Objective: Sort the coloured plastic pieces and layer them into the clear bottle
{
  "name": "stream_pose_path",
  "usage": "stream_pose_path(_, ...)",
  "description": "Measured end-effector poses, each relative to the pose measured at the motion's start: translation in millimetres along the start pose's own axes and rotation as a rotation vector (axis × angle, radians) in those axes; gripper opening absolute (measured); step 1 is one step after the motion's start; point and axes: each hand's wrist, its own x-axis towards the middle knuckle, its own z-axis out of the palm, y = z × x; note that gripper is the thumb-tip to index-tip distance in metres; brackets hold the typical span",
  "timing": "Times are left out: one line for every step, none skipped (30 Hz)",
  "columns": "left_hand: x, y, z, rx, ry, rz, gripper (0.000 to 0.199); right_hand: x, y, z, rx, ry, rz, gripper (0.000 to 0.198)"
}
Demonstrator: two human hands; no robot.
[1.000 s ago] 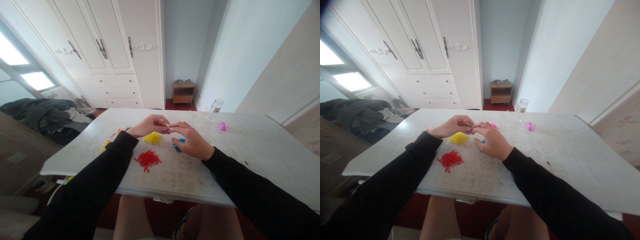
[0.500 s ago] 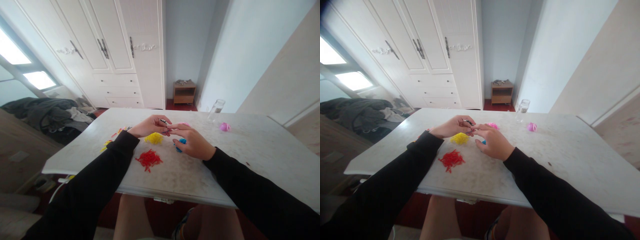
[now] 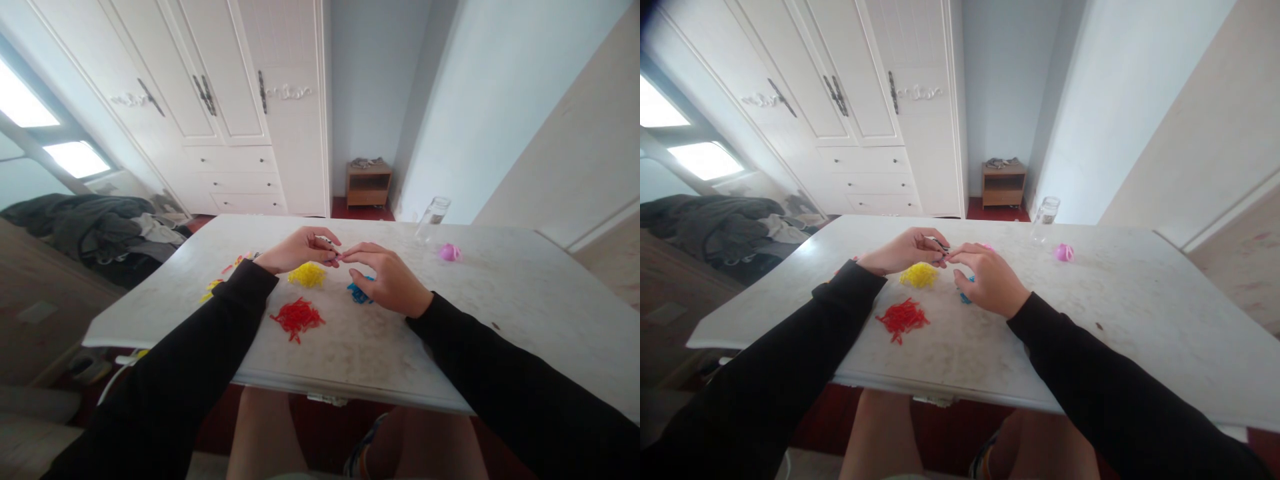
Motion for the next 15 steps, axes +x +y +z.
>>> stream_pose_path(0.3, -0.4, -0.4, 0.001, 0.010, -0.002, 0.038, 0.6, 0.5, -1.2, 0.006, 0.017, 0.011, 0.024)
stream_pose_path(0.8, -0.9, -0.8, 0.004, 0.021, -0.003, 0.039, 1.3, 1.6, -2.8, 0.012, 0.040, 0.027, 0.023)
stream_pose_path(1.3, -1.6, -1.2, 0.009, 0.034, -0.002, 0.039, 2.2, 3.7, -4.7, 0.014, 0.067, 0.048, 0.022)
stream_pose_path(1.9, -2.4, -1.8, 0.014, 0.048, 0.001, 0.039, 3.1, 6.8, -6.9, 0.008, 0.095, 0.075, 0.020)
stream_pose_path(2.7, -3.3, -2.4, 0.020, 0.063, 0.007, 0.039, 4.1, 10.8, -9.2, -0.007, 0.122, 0.109, 0.020)
stream_pose_path(3.5, -4.3, -3.1, 0.024, 0.079, 0.018, 0.039, 5.0, 15.8, -11.4, -0.031, 0.139, 0.146, 0.019)
stream_pose_path(4.4, -5.3, -3.8, 0.026, 0.095, 0.033, 0.039, 5.6, 21.5, -13.4, -0.060, 0.145, 0.184, 0.018)
stream_pose_path(5.2, -6.2, -4.6, 0.026, 0.116, 0.050, 0.039, 6.0, 27.5, -15.0, -0.091, 0.135, 0.221, 0.017)
stream_pose_path(6.0, -7.0, -5.4, 0.025, 0.140, 0.066, 0.040, 6.1, 33.5, -16.0, -0.119, 0.110, 0.251, 0.017)
stream_pose_path(6.7, -7.5, -6.2, 0.023, 0.167, 0.082, 0.041, 6.0, 39.1, -16.4, -0.144, 0.088, 0.279, 0.017)
stream_pose_path(7.2, -7.9, -7.1, 0.020, 0.200, 0.099, 0.042, 5.6, 44.2, -16.3, -0.165, 0.068, 0.302, 0.018)
stream_pose_path(7.6, -8.1, -8.1, 0.018, 0.235, 0.114, 0.043, 5.1, 48.5, -15.6, -0.181, 0.051, 0.319, 0.019)
stream_pose_path(7.9, -8.2, -9.2, 0.018, 0.269, 0.125, 0.044, 4.5, 52.0, -14.5, -0.195, 0.037, 0.334, 0.019)
stream_pose_path(8.1, -8.3, -10.4, 0.023, 0.300, 0.133, 0.045, 3.8, 54.8, -13.2, -0.206, 0.024, 0.344, 0.019)
stream_pose_path(8.2, -8.5, -11.8, 0.033, 0.327, 0.137, 0.046, 3.2, 57.0, -11.8, -0.218, 0.013, 0.352, 0.019)
